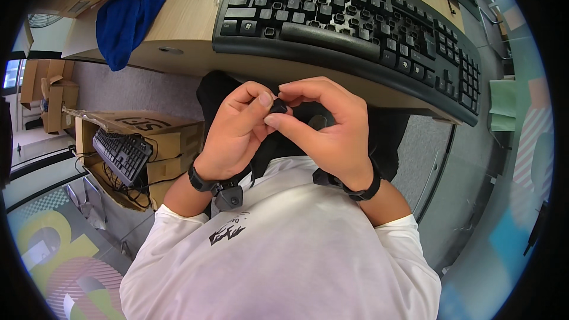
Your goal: Assembling keycaps onto a computer keyboard.
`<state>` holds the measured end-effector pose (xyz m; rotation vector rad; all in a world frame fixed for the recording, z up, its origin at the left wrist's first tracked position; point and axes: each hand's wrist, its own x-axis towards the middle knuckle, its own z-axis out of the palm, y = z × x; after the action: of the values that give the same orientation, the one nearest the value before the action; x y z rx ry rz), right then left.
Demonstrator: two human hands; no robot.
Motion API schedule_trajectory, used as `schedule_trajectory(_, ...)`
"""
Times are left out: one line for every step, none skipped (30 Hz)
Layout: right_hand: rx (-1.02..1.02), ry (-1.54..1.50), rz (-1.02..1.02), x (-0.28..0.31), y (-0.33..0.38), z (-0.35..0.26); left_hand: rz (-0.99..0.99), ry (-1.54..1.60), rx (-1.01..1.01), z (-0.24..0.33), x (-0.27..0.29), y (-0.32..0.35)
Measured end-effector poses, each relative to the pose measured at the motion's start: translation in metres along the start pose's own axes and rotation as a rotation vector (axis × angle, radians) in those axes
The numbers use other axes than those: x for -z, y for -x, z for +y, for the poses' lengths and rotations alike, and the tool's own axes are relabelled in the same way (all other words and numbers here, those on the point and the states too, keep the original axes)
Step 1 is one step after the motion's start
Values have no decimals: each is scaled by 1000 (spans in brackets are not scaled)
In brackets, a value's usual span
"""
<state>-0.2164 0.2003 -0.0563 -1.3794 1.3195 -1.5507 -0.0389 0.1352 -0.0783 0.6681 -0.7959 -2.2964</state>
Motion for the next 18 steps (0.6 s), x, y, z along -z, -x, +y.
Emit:
schedule_trajectory(49, 76, -10, -1, -2, -2, 3, 0, 1, -1, -2, 0)
schedule_trajectory(99, 153, -20, -2, -4, -3, 35, 7, -15, -1, -6, 1)
schedule_trajectory(99, 153, -21, -1, -4, -2, 67, 14, -32, -1, -8, 2)
schedule_trajectory(114, 119, -32, 0, -3, 0, 68, 15, -32, -1, -5, 4)
schedule_trajectory(133, 88, -43, 1, -3, 3, 51, -56, -40, 1, -1, 5)
schedule_trajectory(136, 90, -44, 1, -2, 5, 35, -126, -49, 1, 2, 5)
schedule_trajectory(117, 58, -36, 1, 2, 7, 31, -125, -52, 0, 1, 6)
schedule_trajectory(100, 24, -30, 0, 4, 8, 47, -61, -39, -1, 0, 7)
schedule_trajectory(62, 19, -27, -2, 6, 4, 61, 4, -25, -1, 0, 7)
schedule_trajectory(66, 21, -29, -1, 4, 4, 59, 4, -29, 0, 3, 5)
schedule_trajectory(48, 43, -15, 0, 6, 2, 43, -23, -53, -1, 6, 6)
schedule_trajectory(29, 65, -2, 1, 7, 1, 27, -50, -77, -1, 8, 6)
schedule_trajectory(24, 68, -2, 2, 5, -1, 27, -46, -73, -2, 8, 6)
schedule_trajectory(123, 116, -28, 3, -2, -4, -8, 14, -88, 0, 6, 4)
schedule_trajectory(221, 165, -54, 4, -6, -6, -43, 73, -103, 2, 4, 3)
schedule_trajectory(219, 166, -55, 3, -9, -8, -42, 75, -102, 3, 1, 4)
schedule_trajectory(235, 189, -63, 2, -11, -9, -19, 95, -87, 4, -2, 3)
schedule_trajectory(250, 211, -71, 1, -13, -10, 4, 114, -73, 4, -4, 2)
